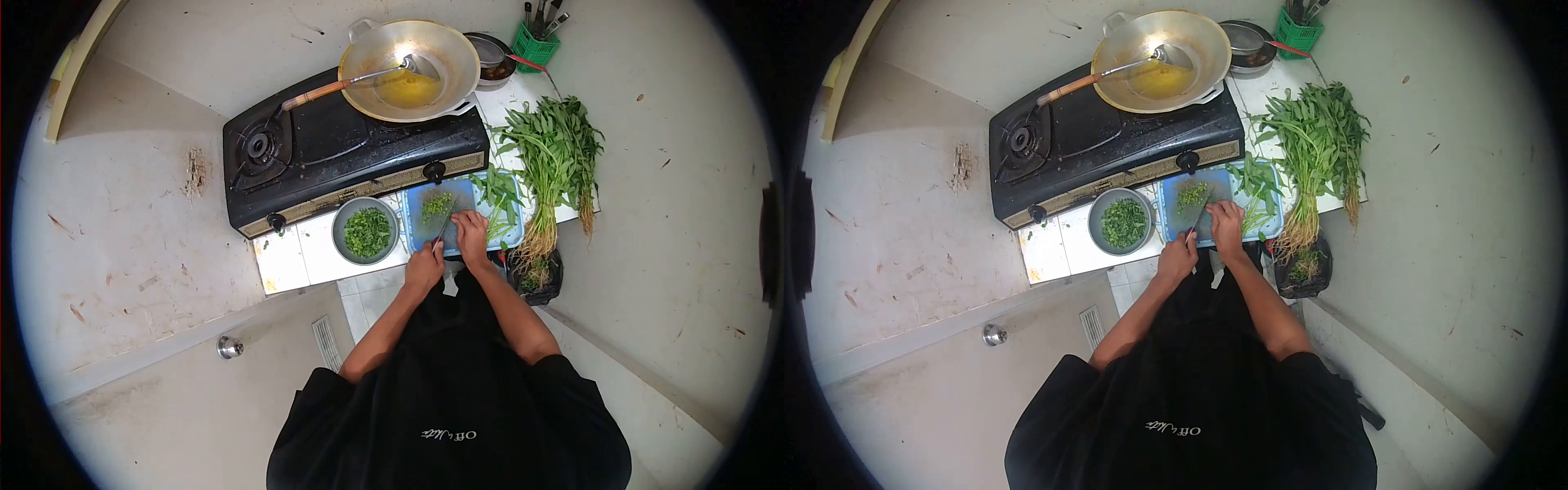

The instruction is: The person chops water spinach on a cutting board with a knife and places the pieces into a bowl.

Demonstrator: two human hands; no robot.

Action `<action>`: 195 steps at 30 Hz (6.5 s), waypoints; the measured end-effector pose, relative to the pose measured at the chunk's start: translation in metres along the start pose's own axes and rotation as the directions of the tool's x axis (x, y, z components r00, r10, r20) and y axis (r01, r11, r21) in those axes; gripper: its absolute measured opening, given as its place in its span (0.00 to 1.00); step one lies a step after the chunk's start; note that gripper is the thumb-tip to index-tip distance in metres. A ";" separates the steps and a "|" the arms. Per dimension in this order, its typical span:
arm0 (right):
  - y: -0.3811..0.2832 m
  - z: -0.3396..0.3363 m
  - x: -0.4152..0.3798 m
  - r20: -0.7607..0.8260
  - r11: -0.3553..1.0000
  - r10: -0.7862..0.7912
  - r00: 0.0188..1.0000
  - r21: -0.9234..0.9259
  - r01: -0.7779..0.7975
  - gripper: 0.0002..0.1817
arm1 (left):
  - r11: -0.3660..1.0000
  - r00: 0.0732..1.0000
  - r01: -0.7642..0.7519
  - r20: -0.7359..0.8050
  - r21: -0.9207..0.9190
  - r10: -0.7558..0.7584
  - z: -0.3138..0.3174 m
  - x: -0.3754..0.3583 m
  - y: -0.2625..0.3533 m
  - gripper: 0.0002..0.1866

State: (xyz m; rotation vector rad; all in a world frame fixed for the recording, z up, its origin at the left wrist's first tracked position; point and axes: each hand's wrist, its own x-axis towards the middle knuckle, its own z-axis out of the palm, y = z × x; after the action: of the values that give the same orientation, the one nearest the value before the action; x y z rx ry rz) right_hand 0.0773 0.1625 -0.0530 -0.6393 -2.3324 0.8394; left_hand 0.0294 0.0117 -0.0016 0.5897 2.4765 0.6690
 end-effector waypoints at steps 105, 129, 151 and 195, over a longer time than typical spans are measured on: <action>0.032 -0.115 0.056 0.504 0.980 0.132 0.854 0.064 -0.189 0.13 | 0.988 0.998 -0.055 0.032 -0.144 0.061 -0.012 0.007 -0.021 0.24; 0.068 -0.060 0.017 0.263 0.837 0.489 0.832 0.128 -0.533 0.09 | 0.984 0.997 -0.060 0.036 -0.165 0.067 -0.018 0.002 -0.018 0.24; -0.010 -0.059 0.010 0.325 0.982 0.101 0.940 -0.187 -0.041 0.09 | 0.981 0.999 -0.031 0.011 -0.194 0.034 -0.020 -0.004 -0.029 0.24; -0.022 -0.027 0.001 0.231 0.987 0.021 0.973 -0.163 0.017 0.08 | 0.990 0.996 -0.048 0.065 -0.136 0.058 -0.025 -0.010 -0.027 0.25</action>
State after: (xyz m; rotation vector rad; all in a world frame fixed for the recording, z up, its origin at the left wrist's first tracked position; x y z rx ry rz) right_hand 0.0895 0.1593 -0.0206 -0.6410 -2.6336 0.7635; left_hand 0.0158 -0.0233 0.0054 0.6183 2.3383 0.8151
